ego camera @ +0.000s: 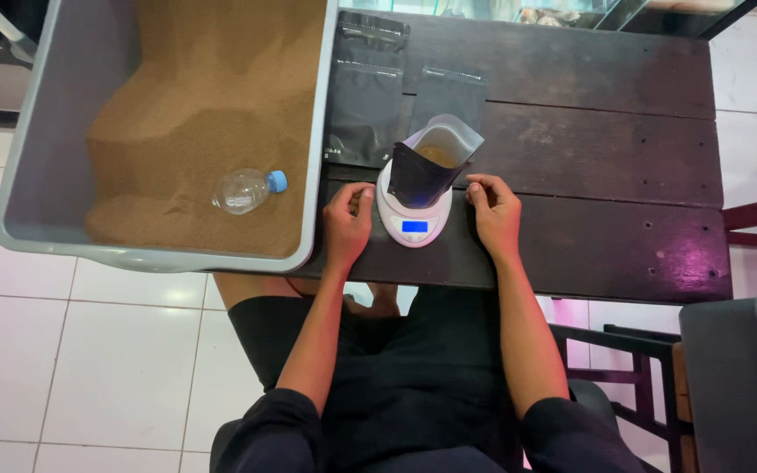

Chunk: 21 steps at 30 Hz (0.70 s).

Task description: The person fills a black pouch with sand from a large bin using a plastic cup, weighs the pouch on a digital scale, and seals the pouch by hand.

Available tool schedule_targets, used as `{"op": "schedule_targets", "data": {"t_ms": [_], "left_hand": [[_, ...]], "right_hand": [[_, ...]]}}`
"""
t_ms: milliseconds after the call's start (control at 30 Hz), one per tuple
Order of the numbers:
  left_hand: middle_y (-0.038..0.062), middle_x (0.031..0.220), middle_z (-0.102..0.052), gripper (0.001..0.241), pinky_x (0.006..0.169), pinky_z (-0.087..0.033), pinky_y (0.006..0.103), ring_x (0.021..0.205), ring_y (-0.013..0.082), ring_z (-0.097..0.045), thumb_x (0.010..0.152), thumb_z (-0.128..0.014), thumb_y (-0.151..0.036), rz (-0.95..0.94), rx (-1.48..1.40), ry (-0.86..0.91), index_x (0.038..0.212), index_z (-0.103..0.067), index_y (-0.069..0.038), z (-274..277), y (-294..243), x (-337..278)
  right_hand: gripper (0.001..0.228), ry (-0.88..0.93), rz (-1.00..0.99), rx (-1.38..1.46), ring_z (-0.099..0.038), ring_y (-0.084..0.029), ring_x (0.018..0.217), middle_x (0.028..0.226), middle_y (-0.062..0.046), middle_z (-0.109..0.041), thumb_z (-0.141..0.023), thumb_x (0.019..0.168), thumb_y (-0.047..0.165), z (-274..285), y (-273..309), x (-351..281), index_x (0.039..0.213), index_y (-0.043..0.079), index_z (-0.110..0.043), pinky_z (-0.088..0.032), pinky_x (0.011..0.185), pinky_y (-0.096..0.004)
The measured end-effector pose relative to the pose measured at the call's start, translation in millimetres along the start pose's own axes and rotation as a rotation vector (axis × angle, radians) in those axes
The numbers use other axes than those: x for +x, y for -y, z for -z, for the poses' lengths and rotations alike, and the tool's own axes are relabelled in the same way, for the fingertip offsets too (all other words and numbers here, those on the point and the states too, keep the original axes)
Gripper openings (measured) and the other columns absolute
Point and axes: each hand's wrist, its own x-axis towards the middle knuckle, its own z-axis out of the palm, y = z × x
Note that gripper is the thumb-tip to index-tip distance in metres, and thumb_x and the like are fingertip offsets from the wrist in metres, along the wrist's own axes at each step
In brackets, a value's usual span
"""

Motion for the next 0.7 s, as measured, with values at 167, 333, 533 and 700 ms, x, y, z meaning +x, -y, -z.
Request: {"op": "schedule_targets", "data": {"t_ms": [167, 333, 533, 700], "left_hand": [[0.012, 0.089, -0.079, 0.013, 0.065, -0.061, 0.0349, 0.078, 0.0276, -0.076, 0.106, -0.071, -0.013, 0.004, -0.032, -0.010, 0.110, -0.083, -0.009, 1, -4, 0], [0.012, 0.092, -0.077, 0.014, 0.064, -0.061, 0.0311, 0.078, 0.0233, -0.074, 0.107, -0.071, -0.012, -0.023, -0.086, -0.054, 0.117, -0.082, -0.008, -2, 0, -1], [0.011, 0.113, -0.074, 0.027, 0.083, -0.061, 0.0375, 0.102, 0.0272, -0.073, 0.107, -0.073, -0.011, -0.208, -0.042, -0.126, 0.133, -0.076, -0.005, -4, -21, 4], [0.016, 0.126, -0.078, 0.023, 0.110, -0.055, 0.0481, 0.125, 0.0354, -0.073, 0.107, -0.074, -0.012, -0.257, -0.213, -0.121, 0.129, -0.078, -0.003, -24, -43, 13]], "right_hand": [[0.016, 0.021, 0.014, -0.007, -0.073, -0.019, 0.079, 0.084, -0.012, -0.074, -0.069, 0.111, 0.000, 1, -5, 0, 0.118, 0.004, -0.082, -0.063, 0.077, -0.035], [0.016, 0.006, 0.063, -0.032, -0.074, -0.021, 0.086, 0.092, -0.014, -0.076, -0.070, 0.110, 0.003, 1, 1, 1, 0.119, 0.007, -0.083, -0.062, 0.080, -0.037], [0.013, 0.002, 0.237, -0.045, -0.074, -0.029, 0.100, 0.107, -0.014, -0.076, -0.071, 0.113, 0.009, 1, 14, 7, 0.121, 0.006, -0.082, -0.060, 0.090, -0.041], [0.013, 0.055, 0.359, -0.124, -0.075, -0.036, 0.111, 0.114, -0.013, -0.075, -0.076, 0.108, 0.005, -2, 42, 11, 0.120, 0.008, -0.079, -0.058, 0.100, -0.046]]}}
